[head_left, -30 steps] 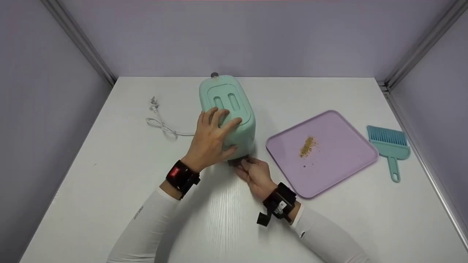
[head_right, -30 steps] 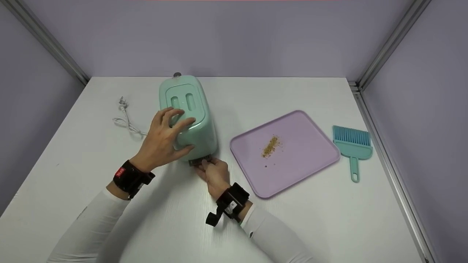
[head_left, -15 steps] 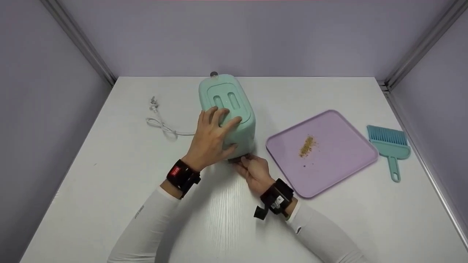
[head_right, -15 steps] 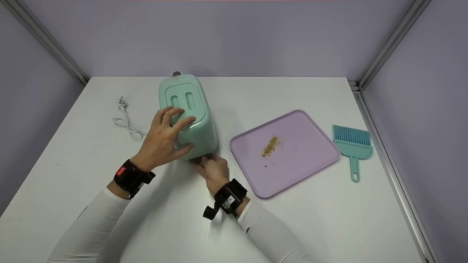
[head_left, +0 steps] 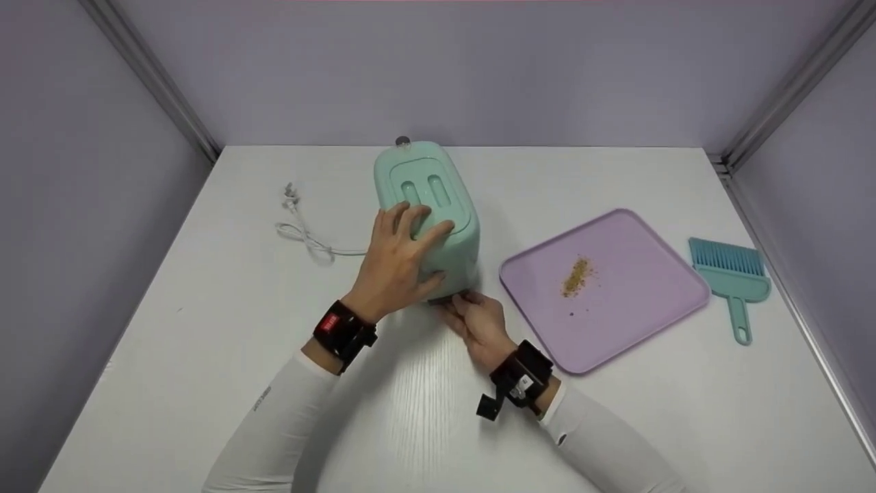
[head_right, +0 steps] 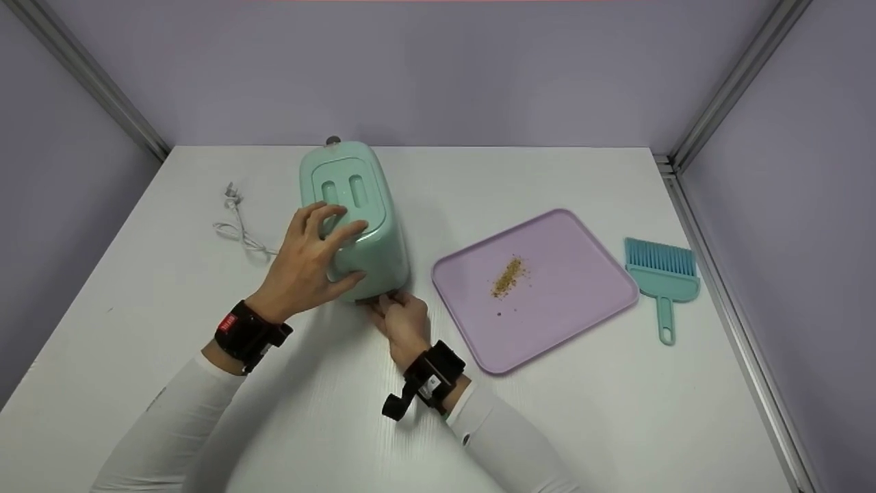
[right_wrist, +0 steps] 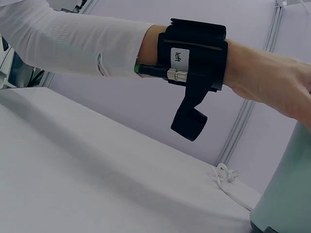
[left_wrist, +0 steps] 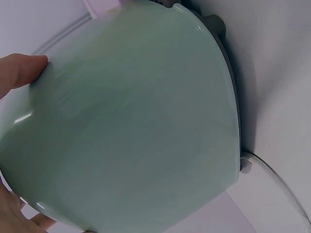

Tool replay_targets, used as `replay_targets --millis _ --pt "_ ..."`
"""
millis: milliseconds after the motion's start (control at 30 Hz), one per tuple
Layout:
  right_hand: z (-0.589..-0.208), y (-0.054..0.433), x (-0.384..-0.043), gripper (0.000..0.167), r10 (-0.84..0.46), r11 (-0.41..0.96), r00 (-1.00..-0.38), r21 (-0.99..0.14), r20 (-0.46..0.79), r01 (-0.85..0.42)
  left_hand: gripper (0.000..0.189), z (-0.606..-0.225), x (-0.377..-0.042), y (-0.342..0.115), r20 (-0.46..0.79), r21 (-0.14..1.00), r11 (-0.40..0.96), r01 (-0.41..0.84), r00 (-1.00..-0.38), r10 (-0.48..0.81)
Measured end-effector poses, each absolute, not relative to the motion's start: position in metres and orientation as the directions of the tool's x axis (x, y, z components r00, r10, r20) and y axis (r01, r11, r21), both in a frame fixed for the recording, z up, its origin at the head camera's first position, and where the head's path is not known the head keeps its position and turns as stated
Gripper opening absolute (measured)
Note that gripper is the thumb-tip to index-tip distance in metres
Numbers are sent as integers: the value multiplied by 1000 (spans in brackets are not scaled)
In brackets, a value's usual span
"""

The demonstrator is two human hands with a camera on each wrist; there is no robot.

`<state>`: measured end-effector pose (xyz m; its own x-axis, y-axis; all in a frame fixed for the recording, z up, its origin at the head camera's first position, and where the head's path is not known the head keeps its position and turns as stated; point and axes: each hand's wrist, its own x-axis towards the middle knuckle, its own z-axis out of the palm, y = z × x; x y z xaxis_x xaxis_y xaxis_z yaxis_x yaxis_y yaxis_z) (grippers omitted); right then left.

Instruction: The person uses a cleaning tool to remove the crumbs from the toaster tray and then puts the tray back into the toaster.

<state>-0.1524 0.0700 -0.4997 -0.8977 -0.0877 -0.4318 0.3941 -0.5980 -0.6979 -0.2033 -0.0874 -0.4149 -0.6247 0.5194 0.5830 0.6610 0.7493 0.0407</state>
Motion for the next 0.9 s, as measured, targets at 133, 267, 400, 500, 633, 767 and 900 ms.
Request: replay_targets --millis 133,267,400,500,633,767,900 --pt "-501 71 -150 39 -56 -552 -905 -742 -422 381 72 -415 -203 -87 587 42 749 661 -623 517" --pt "-501 71 -150 38 -26 -511 -908 -775 -418 372 72 -415 -203 -86 587 39 748 663 -621 519" --pt "-499 70 -150 35 -4 -496 -908 -788 -420 366 72 -415 -204 -86 588 35 748 662 -619 521" --pt "-497 69 -150 36 0 -487 -909 -794 -416 364 72 -415 -204 -86 584 14 756 654 -620 525" --pt "-497 69 -151 37 8 -480 -907 -797 -422 367 72 -414 -203 -85 574 -17 765 644 -620 535" --pt "-498 68 -154 32 32 -469 -897 -799 -441 376 72 -415 -203 -85 574 -23 762 647 -616 540" --pt "-497 66 -155 28 51 -452 -888 -804 -457 388 71 -415 -202 -86 578 -29 761 649 -610 542"
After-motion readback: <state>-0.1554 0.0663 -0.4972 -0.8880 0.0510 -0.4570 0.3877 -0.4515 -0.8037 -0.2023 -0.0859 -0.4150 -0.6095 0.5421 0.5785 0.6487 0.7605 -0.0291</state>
